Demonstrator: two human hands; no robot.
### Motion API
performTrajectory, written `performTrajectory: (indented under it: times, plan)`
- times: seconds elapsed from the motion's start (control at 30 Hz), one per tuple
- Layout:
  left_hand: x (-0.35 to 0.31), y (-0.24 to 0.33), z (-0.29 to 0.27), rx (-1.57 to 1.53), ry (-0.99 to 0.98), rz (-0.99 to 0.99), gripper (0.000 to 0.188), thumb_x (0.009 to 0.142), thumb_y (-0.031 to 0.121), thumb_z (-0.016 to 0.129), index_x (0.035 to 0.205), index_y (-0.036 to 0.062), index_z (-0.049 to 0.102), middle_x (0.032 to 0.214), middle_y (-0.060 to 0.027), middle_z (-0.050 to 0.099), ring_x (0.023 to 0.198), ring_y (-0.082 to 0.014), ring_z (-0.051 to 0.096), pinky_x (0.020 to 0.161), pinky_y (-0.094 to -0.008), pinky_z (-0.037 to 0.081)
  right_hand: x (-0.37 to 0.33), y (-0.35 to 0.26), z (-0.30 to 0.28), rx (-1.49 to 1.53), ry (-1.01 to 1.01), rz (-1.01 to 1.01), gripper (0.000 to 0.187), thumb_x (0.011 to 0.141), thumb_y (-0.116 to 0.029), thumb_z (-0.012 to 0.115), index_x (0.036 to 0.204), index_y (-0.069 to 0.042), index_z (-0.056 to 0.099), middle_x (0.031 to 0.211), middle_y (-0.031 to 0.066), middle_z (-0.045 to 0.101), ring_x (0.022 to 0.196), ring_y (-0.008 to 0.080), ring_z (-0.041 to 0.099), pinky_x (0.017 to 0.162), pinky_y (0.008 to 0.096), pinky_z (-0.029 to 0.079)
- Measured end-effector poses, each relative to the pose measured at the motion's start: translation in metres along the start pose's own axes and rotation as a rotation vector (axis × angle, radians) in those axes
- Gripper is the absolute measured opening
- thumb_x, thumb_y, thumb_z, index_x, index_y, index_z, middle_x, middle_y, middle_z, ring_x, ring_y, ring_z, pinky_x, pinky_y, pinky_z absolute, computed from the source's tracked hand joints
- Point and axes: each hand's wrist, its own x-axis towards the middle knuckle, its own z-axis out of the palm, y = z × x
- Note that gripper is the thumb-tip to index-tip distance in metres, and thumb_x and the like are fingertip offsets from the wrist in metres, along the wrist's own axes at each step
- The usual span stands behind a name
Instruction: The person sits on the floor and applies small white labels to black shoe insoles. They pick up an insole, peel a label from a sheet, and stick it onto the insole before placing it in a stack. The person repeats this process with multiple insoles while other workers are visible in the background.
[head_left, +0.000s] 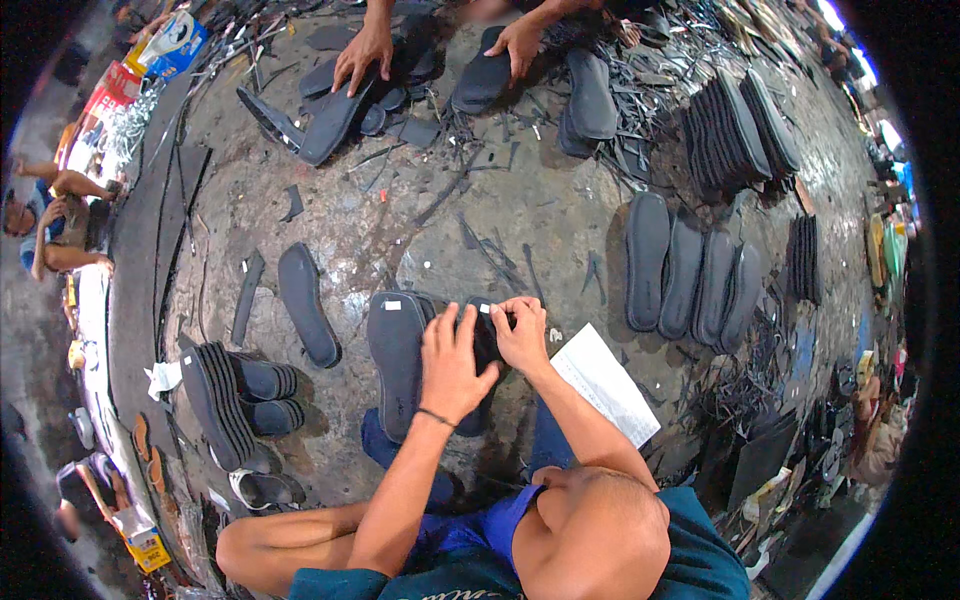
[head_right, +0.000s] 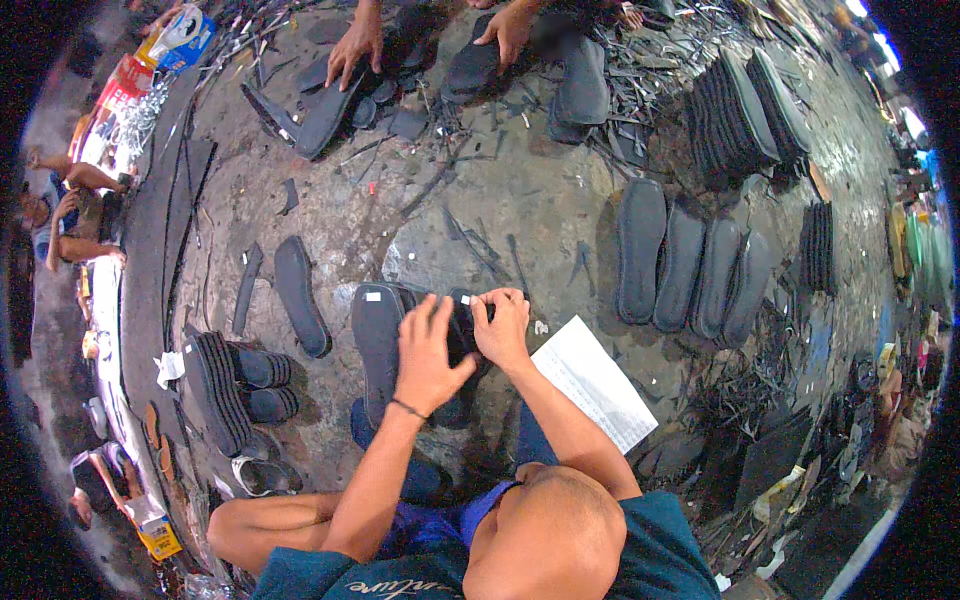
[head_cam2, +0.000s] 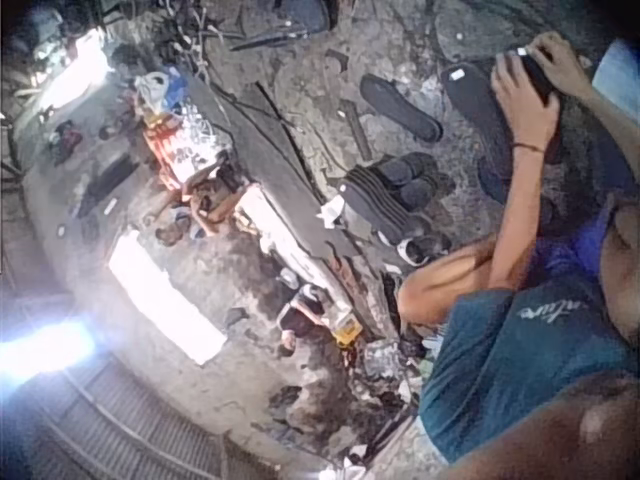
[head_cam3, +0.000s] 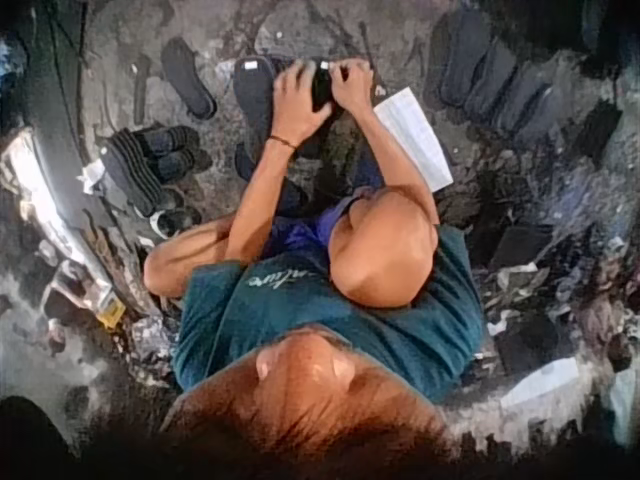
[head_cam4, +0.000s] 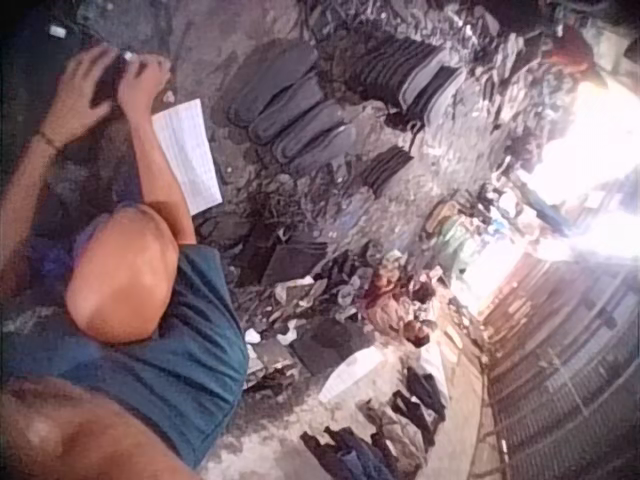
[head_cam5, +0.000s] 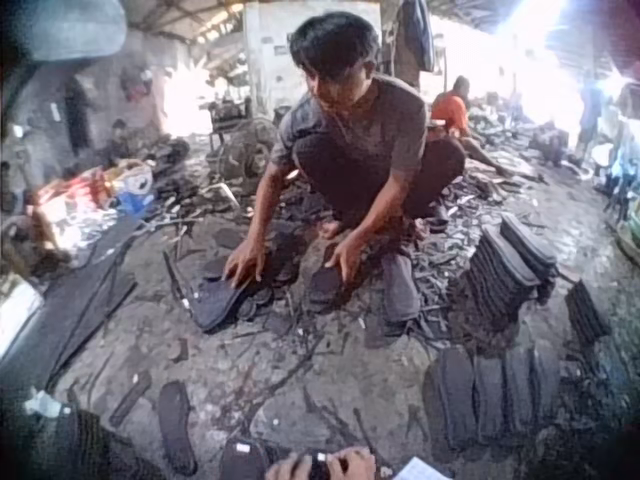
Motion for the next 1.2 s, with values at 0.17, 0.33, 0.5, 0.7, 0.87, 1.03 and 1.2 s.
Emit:
performTrajectory:
  times: [0.17,0.33,0.5,0.7,0.87,1.03,1.2]
  plan:
    - [0.003,0.005,0.042,0.132,-0.154,-0.111,0.108,0.06,0.016,0.087,0.15,0.0072,0.027,0.152,-0.0203,0.026,0.132,-0.0469,0.032,0.108,-0.0538,0.035,-0.003,-0.004,0.005,-0.021,0.067,-0.074,0.024,0.085,-0.022,0.07,0.092,-0.001,0.061,0.099,0.0187,0.053,0.096,0.0374,0.051,0.082,0.0465,0.042]
    - [-0.001,0.013,0.03,0.031,-0.034,-0.166,0.104,0.061,0.024,0.086,0.149,0.0088,0.031,0.152,-0.0199,0.026,0.132,-0.0471,0.031,0.109,-0.0549,0.031,0.011,0.017,-0.009,0.2,0.108,0.099,0.031,0.085,-0.017,0.071,0.102,0.003,0.053,0.099,0.018,0.054,0.09,0.0305,0.055,0.079,0.0401,0.047]
    - [-0.018,-0.02,-0.048,0.071,0.174,-0.201,0.097,0.069,0.036,0.085,0.146,0.0018,0.038,0.149,-0.0248,0.032,0.135,-0.041,0.032,0.112,-0.0518,0.029,-0.03,-0.016,-0.023,0.456,-0.321,0.218,0.038,0.092,-0.026,0.069,0.112,0.003,0.056,0.102,0.0114,0.065,0.093,0.019,0.061,0.083,0.0322,0.05]
    - [-0.062,-0.089,-0.031,-1.066,0.066,-0.794,0.076,0.088,0.047,0.071,0.141,-0.0009,0.045,0.139,-0.0192,0.051,0.126,-0.0305,0.051,0.108,-0.0419,0.039,-0.08,-0.072,0.04,0.079,-0.616,0.111,0.11,0.068,-0.053,0.083,0.138,0.014,0.032,0.131,0.0315,0.046,0.128,0.0408,0.043,0.11,0.046,0.035]
    - [-0.066,-0.06,-0.029,-1.741,0.073,-0.731,0.066,0.101,0.055,0.043,0.14,0.0022,0.047,0.139,-0.009,0.053,0.128,-0.0212,0.049,0.109,-0.0382,0.037,-0.038,-0.11,-0.005,-0.153,-0.755,-0.06,0.117,0.062,-0.053,0.083,0.141,0.013,0.027,0.128,0.0281,0.045,0.123,0.0456,0.047,0.105,0.0487,0.041]
    - [-0.068,-0.102,-0.045,-0.877,0.536,-0.465,0.061,0.103,0.041,0.046,0.146,-0.0011,0.037,0.15,-0.0172,0.039,0.141,-0.0264,0.034,0.116,-0.0376,0.025,-0.032,-0.104,-0.024,-0.611,-0.524,-0.534,0.112,0.057,-0.043,0.085,0.14,0.01,0.03,0.124,0.0238,0.047,0.114,0.0401,0.048,0.096,0.0464,0.041]
    - [-0.035,-0.013,-0.173,-0.038,0.442,0.083,0.081,0.094,0.05,0.056,0.151,-0.0013,0.029,0.156,-0.0217,0.029,0.146,-0.0373,0.025,0.119,-0.0421,0.02,-0.033,-0.077,-0.024,-0.164,-0.371,-0.673,0.107,0.063,-0.04,0.084,0.142,0.007,0.029,0.133,0.0234,0.043,0.121,0.0392,0.043,0.101,0.0479,0.034]
